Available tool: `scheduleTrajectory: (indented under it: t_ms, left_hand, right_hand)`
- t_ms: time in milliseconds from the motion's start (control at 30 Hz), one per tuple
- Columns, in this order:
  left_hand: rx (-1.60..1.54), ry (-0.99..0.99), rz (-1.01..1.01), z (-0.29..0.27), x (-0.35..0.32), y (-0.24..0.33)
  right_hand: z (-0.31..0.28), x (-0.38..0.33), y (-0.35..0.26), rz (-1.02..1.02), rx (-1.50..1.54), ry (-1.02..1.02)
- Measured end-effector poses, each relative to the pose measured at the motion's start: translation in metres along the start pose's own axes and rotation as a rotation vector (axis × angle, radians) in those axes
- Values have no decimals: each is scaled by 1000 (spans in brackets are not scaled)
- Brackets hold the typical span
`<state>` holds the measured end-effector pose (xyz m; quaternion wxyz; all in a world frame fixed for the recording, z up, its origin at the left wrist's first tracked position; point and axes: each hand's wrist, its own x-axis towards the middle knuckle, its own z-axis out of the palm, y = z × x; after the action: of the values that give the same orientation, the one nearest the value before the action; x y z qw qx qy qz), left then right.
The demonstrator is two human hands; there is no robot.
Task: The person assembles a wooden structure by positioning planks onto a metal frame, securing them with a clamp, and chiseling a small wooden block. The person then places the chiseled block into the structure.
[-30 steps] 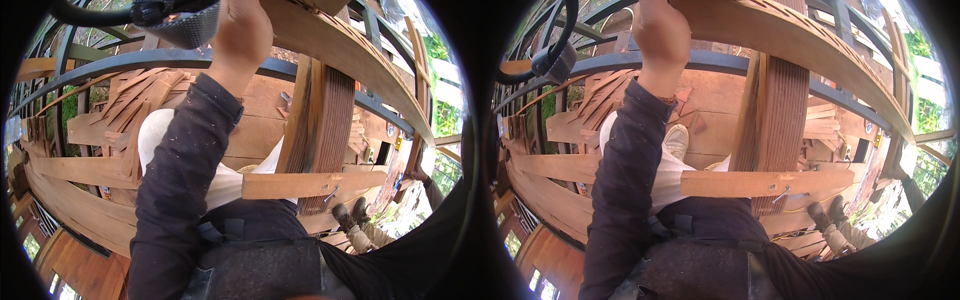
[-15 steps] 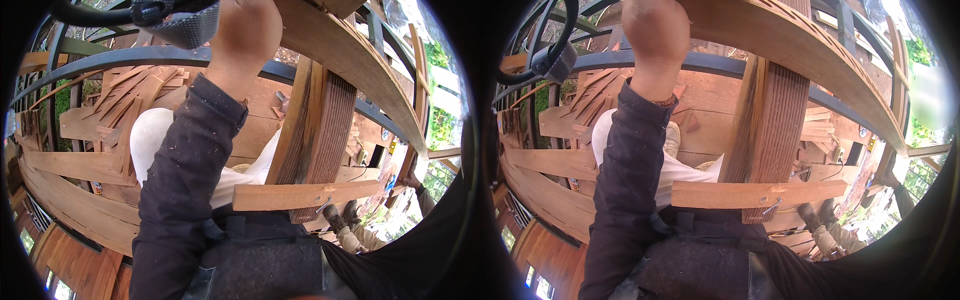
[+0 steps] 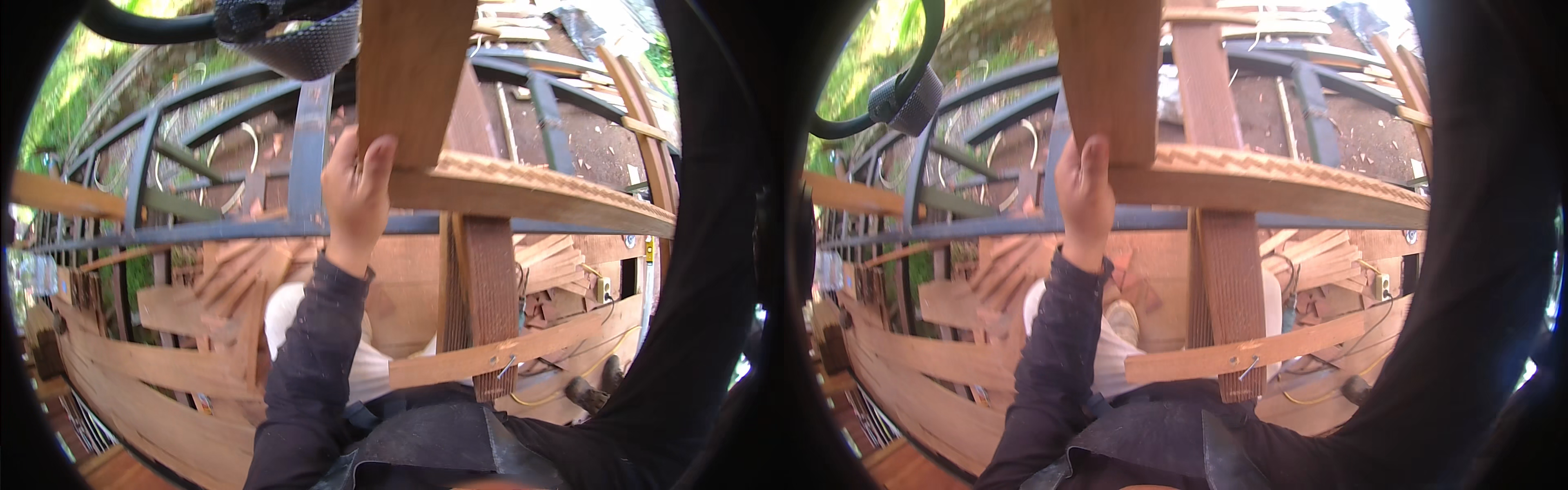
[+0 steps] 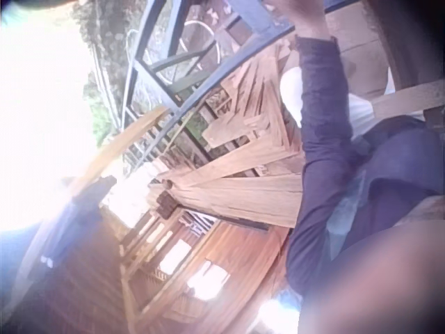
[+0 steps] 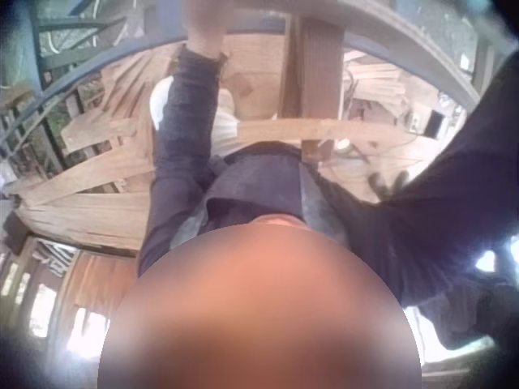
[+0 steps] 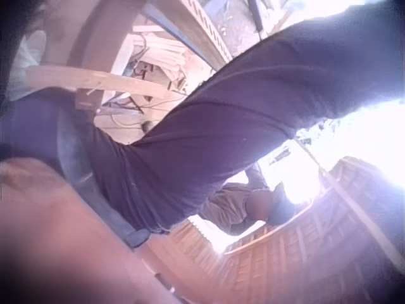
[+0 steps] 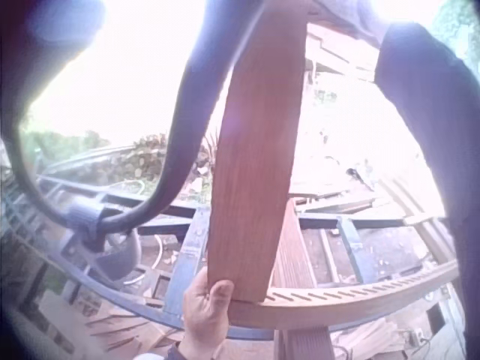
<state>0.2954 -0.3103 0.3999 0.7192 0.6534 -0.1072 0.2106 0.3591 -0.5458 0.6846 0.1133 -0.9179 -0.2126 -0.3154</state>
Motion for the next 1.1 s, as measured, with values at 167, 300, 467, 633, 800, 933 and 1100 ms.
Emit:
scheduleTrajectory:
  t_ms: [167, 300, 467, 633, 800, 933, 1100]
  left_hand:
    - [224, -62, -37, -12, -6, 1]
    - [174, -109, -175, -18, -9, 12]
    - [229, -188, -332, -33, -16, 6]
    - [323, -331, -449, -50, -6, 37]
    - [392, -598, -601, -101, 18, 13]
    - [445, -867, -600, -79, 94, 86]
    - [-404, -533, -200, 19, 239, 298]
  right_hand:
    - [-9, 54, -1, 5, 86, 57]
    - [-34, 116, 14, 16, 52, 79]
    - [-56, 161, 18, 105, -21, -134]
    - [-78, 162, 9, 162, 40, -260]
    - [-90, 161, -5, 155, 121, -83]
    - [-91, 150, -12, 131, 99, 3]
    - [-84, 134, -26, 133, 204, 12]
